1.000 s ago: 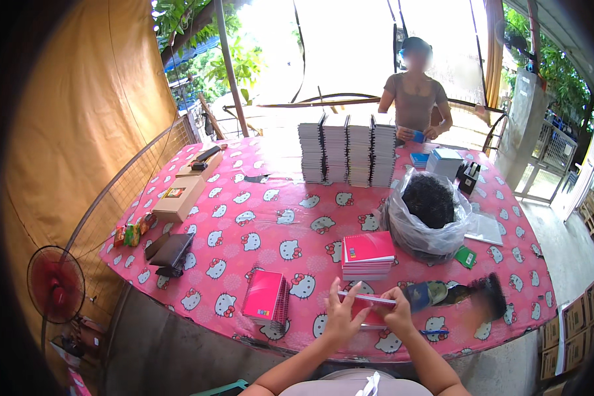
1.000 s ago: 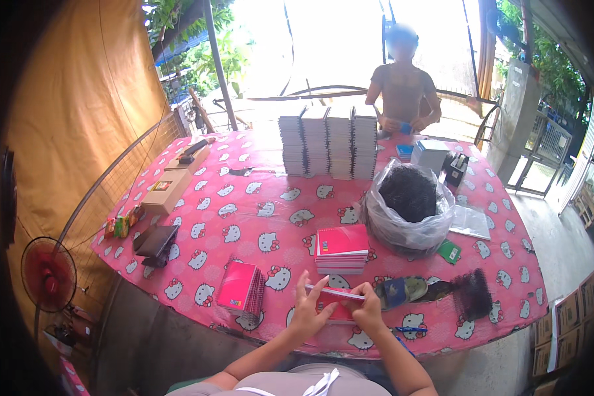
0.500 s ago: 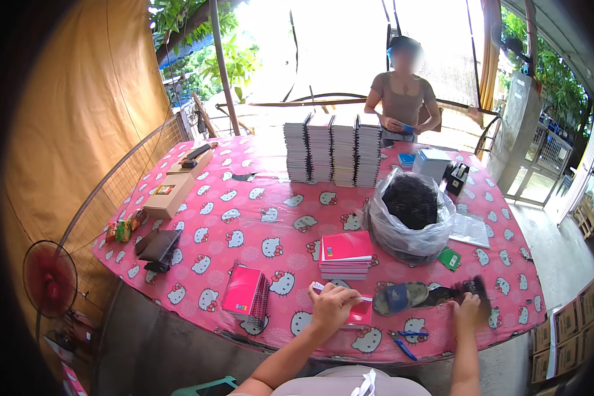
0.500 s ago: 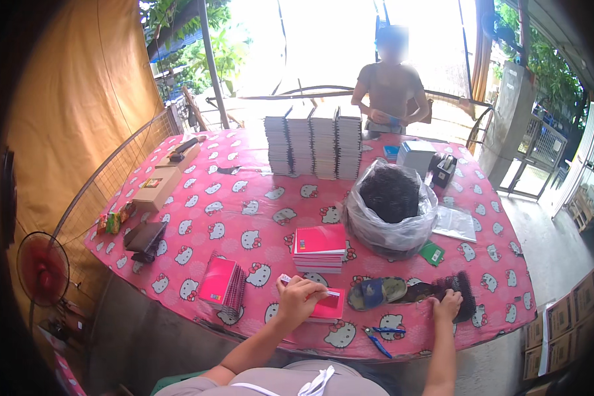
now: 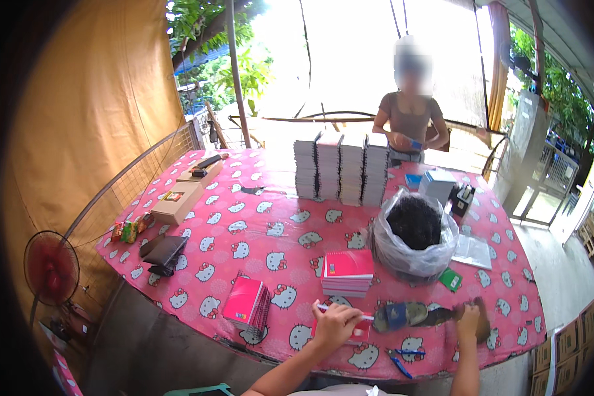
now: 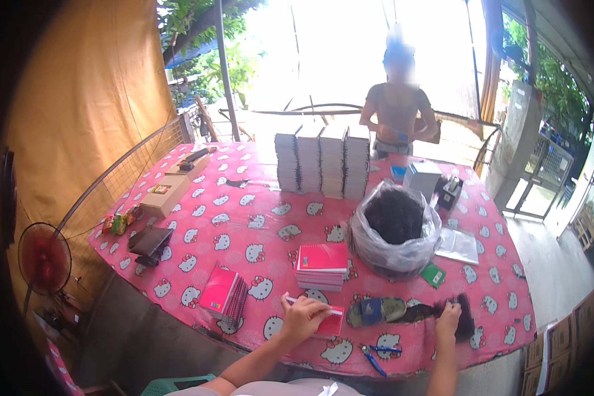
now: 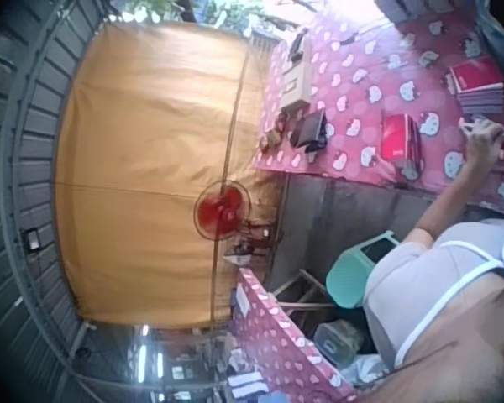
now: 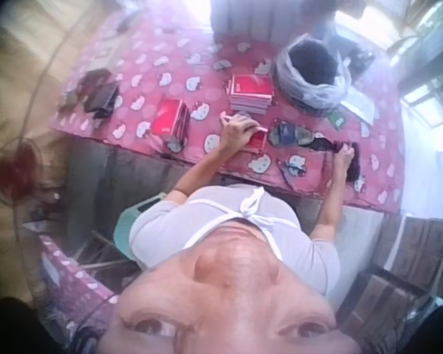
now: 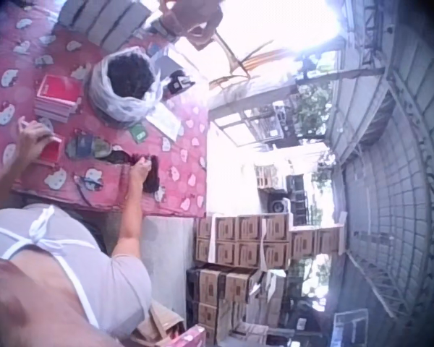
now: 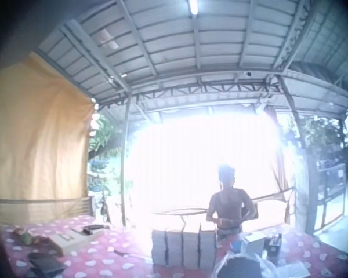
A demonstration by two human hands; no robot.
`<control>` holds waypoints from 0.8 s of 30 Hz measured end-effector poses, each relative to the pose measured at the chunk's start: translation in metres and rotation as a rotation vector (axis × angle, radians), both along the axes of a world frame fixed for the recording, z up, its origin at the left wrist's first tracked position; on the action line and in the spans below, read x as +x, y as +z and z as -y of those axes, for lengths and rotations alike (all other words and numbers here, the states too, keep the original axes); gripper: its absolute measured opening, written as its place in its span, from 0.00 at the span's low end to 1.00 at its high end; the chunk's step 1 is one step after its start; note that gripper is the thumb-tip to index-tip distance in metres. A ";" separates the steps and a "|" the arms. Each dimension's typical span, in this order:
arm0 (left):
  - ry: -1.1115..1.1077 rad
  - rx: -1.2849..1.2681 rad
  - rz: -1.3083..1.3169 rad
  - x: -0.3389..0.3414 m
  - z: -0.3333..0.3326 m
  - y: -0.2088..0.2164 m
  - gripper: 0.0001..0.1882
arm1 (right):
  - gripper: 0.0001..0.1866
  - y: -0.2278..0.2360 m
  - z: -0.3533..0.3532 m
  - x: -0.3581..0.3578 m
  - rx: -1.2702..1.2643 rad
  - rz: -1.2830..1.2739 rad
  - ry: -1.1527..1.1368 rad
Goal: The person binds spiral notepads by hand, inserting a metal coil through the punched holes of the paper and covers and then using a tool to trim the ends.
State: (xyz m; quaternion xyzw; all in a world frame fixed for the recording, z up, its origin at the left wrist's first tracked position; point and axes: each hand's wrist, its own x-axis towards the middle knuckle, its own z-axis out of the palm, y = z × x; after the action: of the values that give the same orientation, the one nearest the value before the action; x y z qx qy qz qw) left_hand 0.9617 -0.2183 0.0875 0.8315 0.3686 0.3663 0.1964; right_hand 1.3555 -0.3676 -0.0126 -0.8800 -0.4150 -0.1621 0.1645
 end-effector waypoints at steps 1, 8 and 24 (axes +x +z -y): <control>-0.001 -0.012 0.004 0.003 0.002 0.003 0.07 | 0.16 -0.001 -0.002 0.005 0.007 0.032 -0.012; 0.015 0.014 -0.006 0.001 0.001 -0.001 0.10 | 0.06 0.098 -0.070 -0.160 0.398 -0.761 0.603; -0.009 0.033 -0.026 -0.001 -0.001 -0.005 0.08 | 0.11 0.117 -0.088 -0.225 0.301 -0.988 0.679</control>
State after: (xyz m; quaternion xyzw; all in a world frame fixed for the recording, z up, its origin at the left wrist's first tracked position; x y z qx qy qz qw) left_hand 0.9607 -0.2177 0.0822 0.8410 0.3614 0.3604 0.1797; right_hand 1.1310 -0.2797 0.1047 -0.6372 -0.5191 0.2694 0.5020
